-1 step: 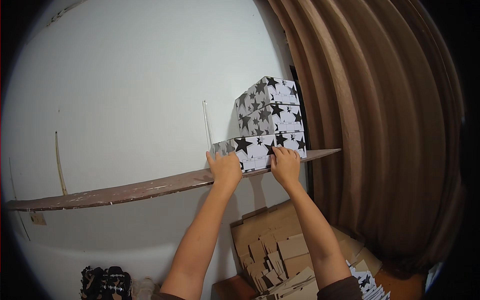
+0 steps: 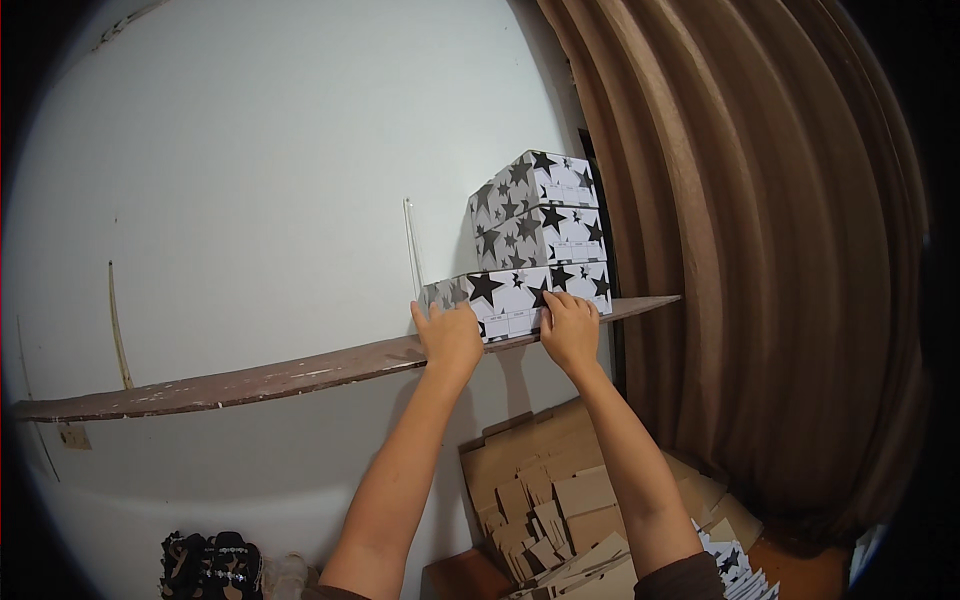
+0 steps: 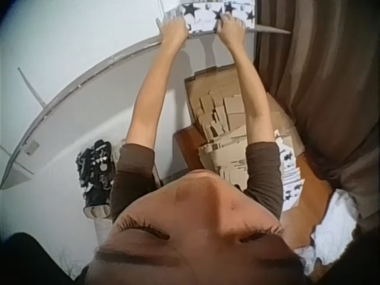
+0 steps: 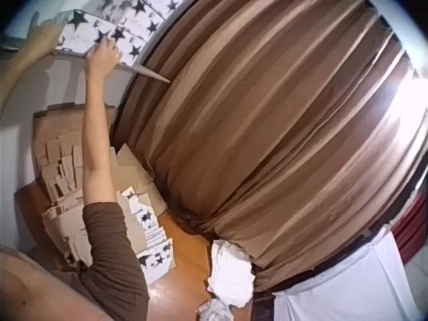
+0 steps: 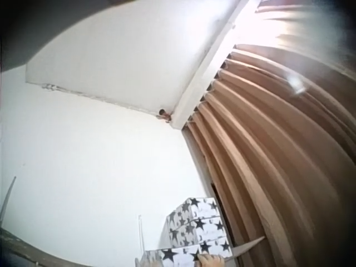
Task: Folding cardboard shoe boxes, placing tissue paper inside, and stacking them on a shelf.
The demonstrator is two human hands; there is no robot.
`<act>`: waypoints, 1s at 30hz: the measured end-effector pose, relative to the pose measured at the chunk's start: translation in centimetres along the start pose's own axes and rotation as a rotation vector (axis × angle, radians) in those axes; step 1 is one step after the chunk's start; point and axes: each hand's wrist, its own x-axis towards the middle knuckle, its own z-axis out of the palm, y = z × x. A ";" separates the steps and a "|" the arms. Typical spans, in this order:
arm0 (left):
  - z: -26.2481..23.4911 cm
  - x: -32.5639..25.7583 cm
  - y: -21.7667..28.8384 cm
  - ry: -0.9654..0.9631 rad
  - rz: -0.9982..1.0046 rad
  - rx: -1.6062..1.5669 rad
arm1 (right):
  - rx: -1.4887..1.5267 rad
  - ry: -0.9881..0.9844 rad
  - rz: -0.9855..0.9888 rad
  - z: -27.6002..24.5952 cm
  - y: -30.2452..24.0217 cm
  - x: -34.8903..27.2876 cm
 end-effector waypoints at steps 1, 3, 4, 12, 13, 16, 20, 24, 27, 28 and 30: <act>0.1 0.1 -0.1 -0.003 0.000 -0.005 | 0.007 0.027 -0.024 -0.2 -0.2 0.1; 0.4 0.0 -0.3 0.082 0.012 0.004 | -0.015 -0.025 -0.021 -0.6 -0.3 0.1; 0.5 -0.3 -0.5 0.135 0.026 0.046 | -0.050 -0.049 -0.060 -0.7 -0.4 0.1; 1.0 -0.7 -0.4 0.065 -0.051 -0.105 | -0.109 -0.316 -0.065 -1.5 -0.2 -0.3; 1.2 -0.7 -0.3 0.076 -0.064 -0.075 | -0.145 -0.349 -0.068 -1.8 -0.3 -0.2; 0.8 -0.2 0.4 0.026 -0.106 -0.047 | -0.109 -0.433 -0.065 -2.8 -0.1 0.2; 1.9 -0.2 0.5 0.077 -0.138 0.042 | -0.100 -0.481 -0.078 -3.2 -0.2 -0.3; 2.3 -1.4 1.4 0.243 -0.071 0.097 | -0.089 -0.471 -0.039 -3.2 -0.2 -0.5; 2.4 -2.6 2.0 0.267 -0.052 0.148 | -0.099 -0.503 -0.048 -4.3 -0.7 -1.0; 2.5 -3.2 2.8 0.326 -0.009 0.144 | -0.119 -0.529 -0.060 -4.8 -0.7 -1.3; 2.3 -5.2 4.9 0.346 0.059 0.092 | -0.110 -0.505 -0.072 -5.5 -0.3 -2.6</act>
